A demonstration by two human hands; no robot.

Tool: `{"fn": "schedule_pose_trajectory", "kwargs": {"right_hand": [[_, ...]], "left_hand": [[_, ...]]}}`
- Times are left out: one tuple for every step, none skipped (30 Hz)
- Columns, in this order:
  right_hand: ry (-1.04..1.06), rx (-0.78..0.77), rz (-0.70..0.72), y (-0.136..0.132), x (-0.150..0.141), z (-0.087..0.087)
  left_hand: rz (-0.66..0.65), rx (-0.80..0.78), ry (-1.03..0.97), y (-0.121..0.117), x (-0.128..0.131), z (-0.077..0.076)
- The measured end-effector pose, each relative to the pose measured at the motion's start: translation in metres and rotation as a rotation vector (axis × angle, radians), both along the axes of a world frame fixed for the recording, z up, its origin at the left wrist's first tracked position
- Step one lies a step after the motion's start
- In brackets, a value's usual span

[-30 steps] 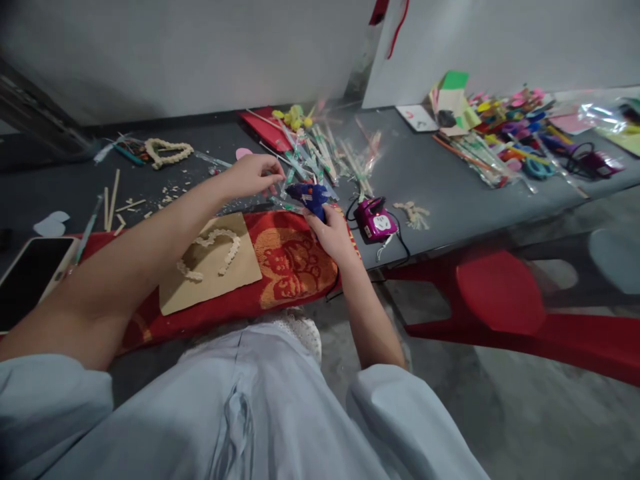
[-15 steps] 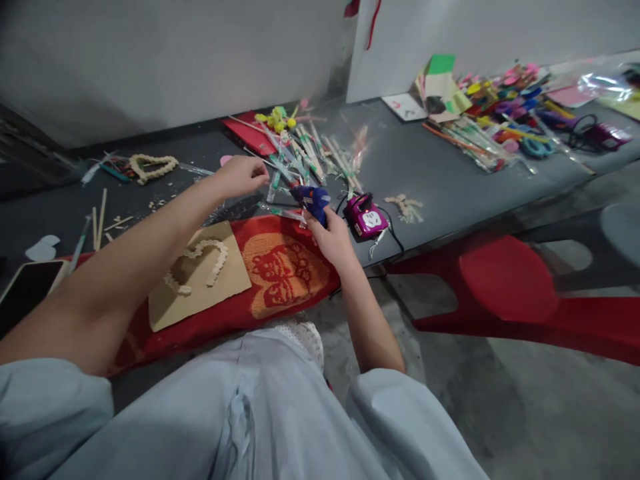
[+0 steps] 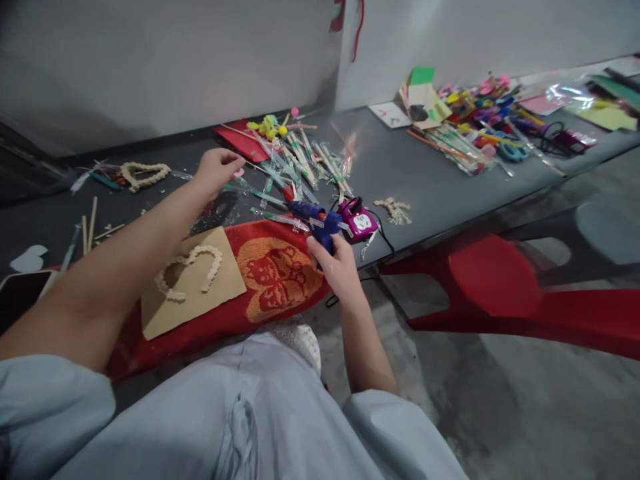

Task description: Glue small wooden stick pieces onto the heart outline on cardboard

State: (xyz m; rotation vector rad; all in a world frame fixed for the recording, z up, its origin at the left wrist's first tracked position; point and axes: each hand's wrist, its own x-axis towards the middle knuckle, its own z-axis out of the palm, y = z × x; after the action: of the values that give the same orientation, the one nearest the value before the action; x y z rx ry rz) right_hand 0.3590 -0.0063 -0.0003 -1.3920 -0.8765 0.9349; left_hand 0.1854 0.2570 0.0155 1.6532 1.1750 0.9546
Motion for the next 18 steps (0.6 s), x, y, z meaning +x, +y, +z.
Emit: {"fn": "schedule_pose_trajectory", "kwargs": {"right_hand": [[0.015,-0.004,0.014,-0.001,-0.005,0.000],[0.026,-0.009,0.028,-0.002,-0.011,0.000],[0.037,-0.012,0.047,-0.003,-0.016,0.000],[0.050,-0.010,0.067,-0.003,-0.023,0.000],[0.063,-0.002,0.090,-0.003,-0.029,0.001],[0.080,0.010,0.119,-0.003,-0.036,0.001],[0.104,0.023,0.143,-0.003,-0.044,0.002],[0.130,0.033,0.166,-0.003,-0.051,0.003],[0.156,0.035,0.187,-0.004,-0.059,0.005],[0.183,0.030,0.206,-0.004,-0.067,0.007],[0.205,0.020,0.224,-0.005,-0.075,0.008],[0.220,0.012,0.244,-0.006,-0.082,0.009],[0.230,0.007,0.271,-0.007,-0.089,0.010],[0.234,0.008,0.301,-0.008,-0.096,0.010],[0.233,0.008,0.329,-0.009,-0.103,0.010],[0.223,0.009,0.349,-0.010,-0.110,0.009],[0.212,0.012,0.357,-0.010,-0.116,0.009],[0.204,0.016,0.355,-0.010,-0.123,0.009]], "left_hand": [[0.005,-0.059,-0.048,-0.009,-0.006,0.005],[0.002,-0.115,-0.095,-0.019,-0.014,0.010],[-0.009,-0.161,-0.139,-0.032,-0.024,0.016],[-0.020,-0.197,-0.177,-0.045,-0.034,0.022],[-0.027,-0.225,-0.206,-0.060,-0.046,0.027],[-0.027,-0.259,-0.245,-0.075,-0.057,0.032],[0.004,-0.317,-0.333,-0.090,-0.069,0.036],[0.023,-0.364,-0.391,-0.105,-0.080,0.040],[0.032,-0.394,-0.421,-0.120,-0.090,0.043],[0.045,-0.396,-0.449,-0.134,-0.100,0.045],[0.055,-0.375,-0.472,-0.146,-0.108,0.046],[0.060,-0.332,-0.490,-0.158,-0.115,0.046],[0.062,-0.299,-0.484,-0.169,-0.122,0.045],[0.080,-0.260,-0.479,-0.179,-0.128,0.044],[0.100,-0.225,-0.478,-0.187,-0.134,0.041],[0.117,-0.201,-0.474,-0.195,-0.139,0.038],[0.133,-0.179,-0.476,-0.202,-0.143,0.035],[0.144,-0.161,-0.478,-0.209,-0.147,0.031]]}}
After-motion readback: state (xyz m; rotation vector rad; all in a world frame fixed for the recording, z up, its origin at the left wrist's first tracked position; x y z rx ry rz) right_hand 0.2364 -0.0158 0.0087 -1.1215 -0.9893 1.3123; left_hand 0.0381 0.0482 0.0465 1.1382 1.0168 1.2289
